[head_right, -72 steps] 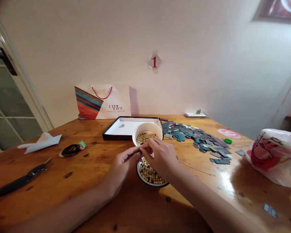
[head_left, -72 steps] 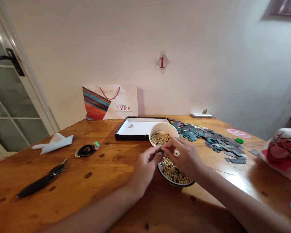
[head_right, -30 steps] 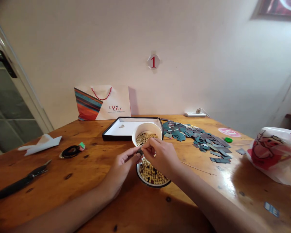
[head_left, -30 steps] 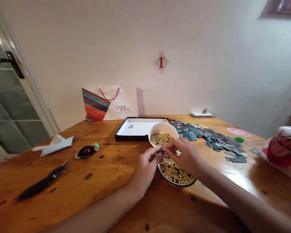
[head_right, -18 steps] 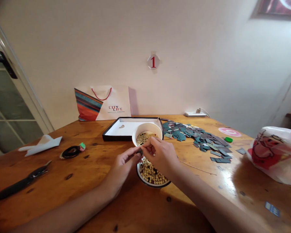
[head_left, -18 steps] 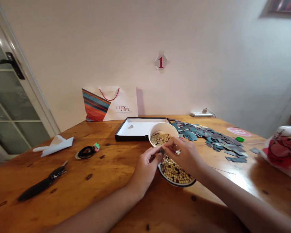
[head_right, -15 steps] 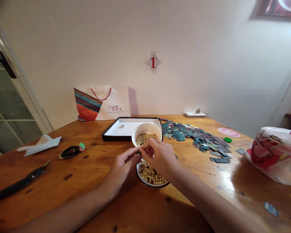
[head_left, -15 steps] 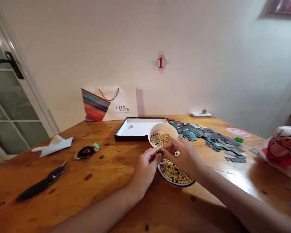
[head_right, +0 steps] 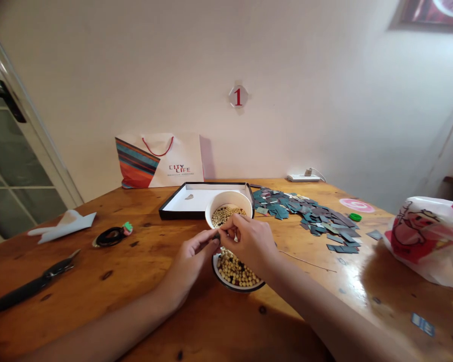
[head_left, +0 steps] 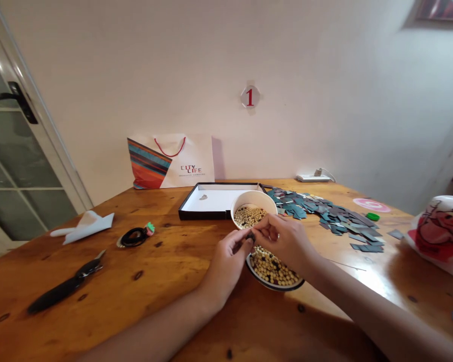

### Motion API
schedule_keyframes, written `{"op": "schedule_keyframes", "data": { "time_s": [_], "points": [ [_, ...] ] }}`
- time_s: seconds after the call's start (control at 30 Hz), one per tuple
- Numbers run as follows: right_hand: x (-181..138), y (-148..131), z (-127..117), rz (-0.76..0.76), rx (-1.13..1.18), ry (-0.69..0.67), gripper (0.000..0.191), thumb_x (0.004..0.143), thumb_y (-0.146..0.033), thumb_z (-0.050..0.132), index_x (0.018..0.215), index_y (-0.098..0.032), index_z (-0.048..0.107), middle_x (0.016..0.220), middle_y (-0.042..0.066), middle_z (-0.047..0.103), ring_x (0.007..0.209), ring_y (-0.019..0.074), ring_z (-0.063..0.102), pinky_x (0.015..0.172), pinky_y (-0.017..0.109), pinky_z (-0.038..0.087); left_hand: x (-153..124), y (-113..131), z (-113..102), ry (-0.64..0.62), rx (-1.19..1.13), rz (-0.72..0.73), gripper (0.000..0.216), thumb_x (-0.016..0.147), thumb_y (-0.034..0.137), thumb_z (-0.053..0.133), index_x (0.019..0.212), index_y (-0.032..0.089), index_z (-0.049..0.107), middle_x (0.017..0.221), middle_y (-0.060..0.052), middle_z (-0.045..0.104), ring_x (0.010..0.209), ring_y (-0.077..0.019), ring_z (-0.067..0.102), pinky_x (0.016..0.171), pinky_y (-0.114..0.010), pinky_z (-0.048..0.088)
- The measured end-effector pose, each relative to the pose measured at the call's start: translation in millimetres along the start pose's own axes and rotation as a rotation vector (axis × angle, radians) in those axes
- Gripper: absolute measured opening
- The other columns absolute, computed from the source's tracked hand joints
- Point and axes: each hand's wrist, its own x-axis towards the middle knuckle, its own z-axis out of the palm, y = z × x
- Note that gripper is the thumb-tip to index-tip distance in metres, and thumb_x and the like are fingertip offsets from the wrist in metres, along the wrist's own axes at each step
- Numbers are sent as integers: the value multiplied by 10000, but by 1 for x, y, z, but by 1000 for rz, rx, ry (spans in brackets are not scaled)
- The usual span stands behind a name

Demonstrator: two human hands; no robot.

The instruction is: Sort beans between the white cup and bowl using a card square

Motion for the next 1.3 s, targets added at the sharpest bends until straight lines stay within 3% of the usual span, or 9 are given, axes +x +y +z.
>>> {"op": "schedule_keyframes", "data": {
  "time_s": [0.6, 0.8, 0.97, 1.3],
  "points": [
    [0, 1, 2, 19, -13, 3, 62, 721, -247, 534, 710, -193, 564, 541, -41, 506, 482, 81, 439, 479, 195, 304, 0, 0, 0, 2, 17, -9, 336, 749, 272, 546, 1065, 175, 600, 1054, -74, 632, 987, -211, 543, 865, -309, 395],
    [7, 14, -5, 137, 237, 107, 108, 724, -274, 536, 680, -177, 550, 520, -33, 497, 469, 75, 426, 449, 198, 339, 2, 2, 1, 44, 16, -38, 306, 728, 252, 560, 1014, 159, 618, 968, -64, 658, 885, -192, 571, 803, -297, 426],
    [12, 33, -15, 246, 409, 177, 164, 729, -328, 550, 724, -165, 550, 668, 27, 601, 548, 93, 522, 487, 214, 438, 3, 3, 0, 62, -18, -54, 292, 727, 270, 558, 992, 154, 602, 836, -41, 650, 827, -176, 575, 777, -297, 433],
    [12, 40, -16, 167, 389, 140, 183, 750, -288, 537, 891, -177, 570, 750, 23, 545, 659, 109, 519, 464, 185, 455, 4, 3, -3, 67, -21, -9, 244, 737, 262, 554, 966, 181, 540, 703, 32, 531, 740, -119, 558, 760, -257, 424]
  ]
}}
